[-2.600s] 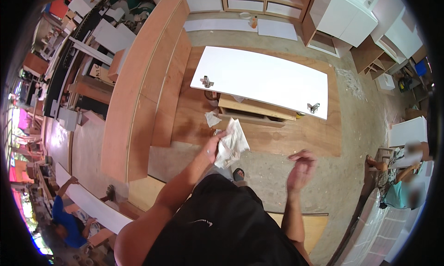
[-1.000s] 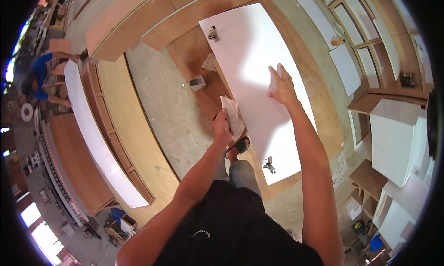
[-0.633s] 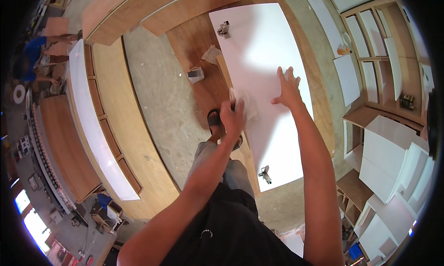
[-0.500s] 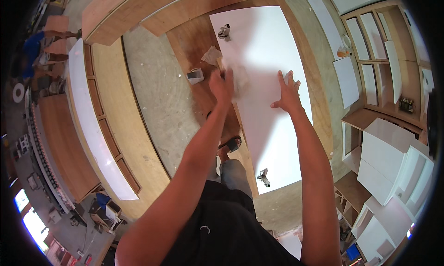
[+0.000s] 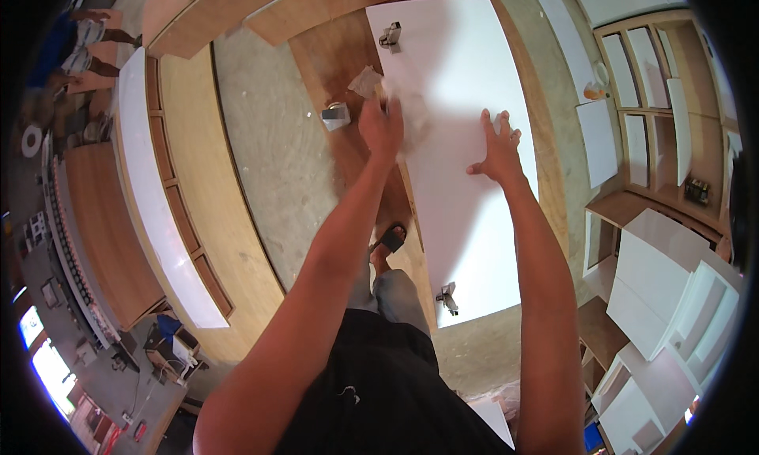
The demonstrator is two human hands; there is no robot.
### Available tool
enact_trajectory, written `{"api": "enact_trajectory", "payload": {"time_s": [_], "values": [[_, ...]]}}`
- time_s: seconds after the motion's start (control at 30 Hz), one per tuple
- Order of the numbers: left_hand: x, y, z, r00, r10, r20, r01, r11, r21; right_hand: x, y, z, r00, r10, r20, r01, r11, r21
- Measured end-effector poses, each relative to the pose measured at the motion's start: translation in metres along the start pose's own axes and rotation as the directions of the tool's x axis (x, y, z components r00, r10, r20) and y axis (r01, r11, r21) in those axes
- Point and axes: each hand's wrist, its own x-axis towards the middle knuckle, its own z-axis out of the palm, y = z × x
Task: The person applies a white substance to a white cabinet door using a putty knife, spreads it evenly, and then wipes the surface with a cloth. The person also stirs a small container of white paste with a stick.
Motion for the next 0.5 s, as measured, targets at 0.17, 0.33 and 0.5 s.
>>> {"api": "enact_trajectory", "payload": {"time_s": [0.17,0.33,0.5], "values": [[-0.105,-0.011,-0.015,0.994,0.007,0.105,-0.010,1.000,0.026,-0.004,0.005,-0.003,0.998,0.053,0.042,-0.054,0.998,0.012],[-0.065,-0.010,-0.003,0.996,0.090,0.012,-0.091,0.991,0.097,-0.003,0.002,-0.003,0.998,0.051,0.034,-0.052,0.999,0.013],[-0.066,-0.005,-0.006,0.993,0.119,0.013,-0.120,0.986,0.117,-0.005,-0.003,-0.010,0.995,0.078,0.064,-0.078,0.997,-0.002]]}}
